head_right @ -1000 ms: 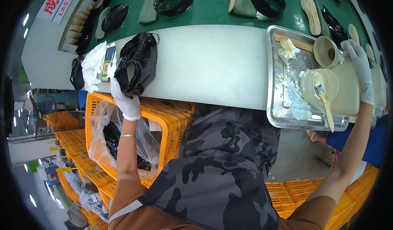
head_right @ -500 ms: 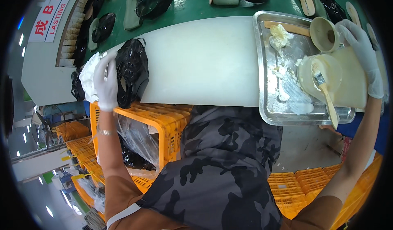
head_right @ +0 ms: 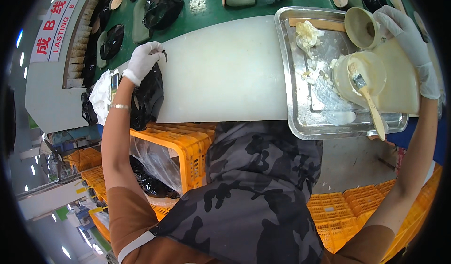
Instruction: The person applies a white adhesive to the inner lining of black shoes using a brush. They repeatedly dip the brush into a container of glue and spread it evenly across the shoe's interior surface. After treating each shoe, the person places it into a yellow plastic crate.
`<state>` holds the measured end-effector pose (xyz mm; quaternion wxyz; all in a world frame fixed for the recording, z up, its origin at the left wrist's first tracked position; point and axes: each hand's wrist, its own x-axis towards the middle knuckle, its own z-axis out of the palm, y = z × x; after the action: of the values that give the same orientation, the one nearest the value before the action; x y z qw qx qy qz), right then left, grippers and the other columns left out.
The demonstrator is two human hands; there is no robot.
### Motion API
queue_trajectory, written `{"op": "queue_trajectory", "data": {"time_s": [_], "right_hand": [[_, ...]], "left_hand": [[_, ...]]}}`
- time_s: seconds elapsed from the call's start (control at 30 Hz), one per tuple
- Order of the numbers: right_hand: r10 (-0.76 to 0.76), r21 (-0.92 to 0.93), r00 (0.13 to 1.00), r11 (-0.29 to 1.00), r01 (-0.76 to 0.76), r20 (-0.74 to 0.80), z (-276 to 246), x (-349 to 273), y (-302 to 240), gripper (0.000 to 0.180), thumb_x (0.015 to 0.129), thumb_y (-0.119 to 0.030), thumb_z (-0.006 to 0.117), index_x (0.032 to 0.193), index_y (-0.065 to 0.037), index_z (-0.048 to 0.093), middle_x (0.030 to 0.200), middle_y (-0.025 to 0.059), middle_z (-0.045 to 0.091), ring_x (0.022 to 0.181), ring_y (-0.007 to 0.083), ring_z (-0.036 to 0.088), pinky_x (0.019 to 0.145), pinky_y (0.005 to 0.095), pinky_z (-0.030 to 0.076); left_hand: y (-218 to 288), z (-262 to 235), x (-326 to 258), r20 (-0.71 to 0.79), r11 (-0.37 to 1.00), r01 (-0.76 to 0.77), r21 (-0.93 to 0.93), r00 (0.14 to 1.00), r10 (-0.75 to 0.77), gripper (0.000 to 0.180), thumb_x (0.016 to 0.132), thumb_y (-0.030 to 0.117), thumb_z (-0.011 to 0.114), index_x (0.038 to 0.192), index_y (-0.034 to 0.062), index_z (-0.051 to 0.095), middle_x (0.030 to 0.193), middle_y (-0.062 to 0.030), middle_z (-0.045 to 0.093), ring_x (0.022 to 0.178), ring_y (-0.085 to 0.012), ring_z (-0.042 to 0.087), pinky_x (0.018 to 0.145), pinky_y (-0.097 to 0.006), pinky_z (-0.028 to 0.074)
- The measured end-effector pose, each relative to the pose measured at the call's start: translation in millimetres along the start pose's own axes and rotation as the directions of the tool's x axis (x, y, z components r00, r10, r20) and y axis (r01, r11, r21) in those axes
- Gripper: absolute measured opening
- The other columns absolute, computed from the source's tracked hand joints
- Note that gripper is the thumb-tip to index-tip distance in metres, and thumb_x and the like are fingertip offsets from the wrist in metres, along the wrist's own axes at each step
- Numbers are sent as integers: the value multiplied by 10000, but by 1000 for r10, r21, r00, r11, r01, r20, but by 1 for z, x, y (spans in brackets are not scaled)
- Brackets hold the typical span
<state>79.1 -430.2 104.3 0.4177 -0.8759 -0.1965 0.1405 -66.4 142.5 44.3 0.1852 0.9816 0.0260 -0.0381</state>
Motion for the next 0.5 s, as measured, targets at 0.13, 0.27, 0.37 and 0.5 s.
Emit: {"op": "queue_trajectory", "data": {"time_s": [0.13, 0.27, 0.37, 0.5], "right_hand": [[30, -8, 999, 1000, -31, -9, 7, -3, -10, 200, 917, -215, 484, 944, -26, 542, 769, -47, 439, 691, 14, 387, 613, 152, 328], [-2, -36, 1000, 999, 3, 18, 6, 4, -5, 217, 920, -231, 481, 955, -27, 546, 768, -50, 426, 691, 6, 376, 615, 146, 318], [81, -211, 996, 974, -84, -22, -12, -5, -5, 227, 916, -236, 487, 985, -34, 563, 757, -54, 432, 680, 11, 380, 597, 148, 312], [-16, -275, 995, 961, -11, -98, -2, -5, -5, 225, 902, -213, 496, 983, -28, 595, 782, -11, 516, 699, 61, 452, 617, 189, 357]], "left_hand": [[89, -18, -54, 127, 785, 156, -600, 987, -99, 127, 772, -24, 562, 897, -31, 581, 770, -5, 571, 724, -70, 528, 690, -195, 417], [123, -25, -99, 165, 611, 175, -772, 984, -73, 138, 756, -59, 562, 887, -44, 601, 799, -54, 604, 737, -108, 552, 684, -227, 449], [125, -21, -114, 235, 618, 217, -755, 971, -53, 181, 745, -115, 543, 889, -40, 624, 825, -77, 614, 751, -135, 572, 697, -248, 468], [104, -9, -143, 21, 944, -183, -273, 980, 197, 251, 764, -107, 549, 959, 19, 642, 897, -82, 620, 802, -163, 599, 738, -245, 469]]}}
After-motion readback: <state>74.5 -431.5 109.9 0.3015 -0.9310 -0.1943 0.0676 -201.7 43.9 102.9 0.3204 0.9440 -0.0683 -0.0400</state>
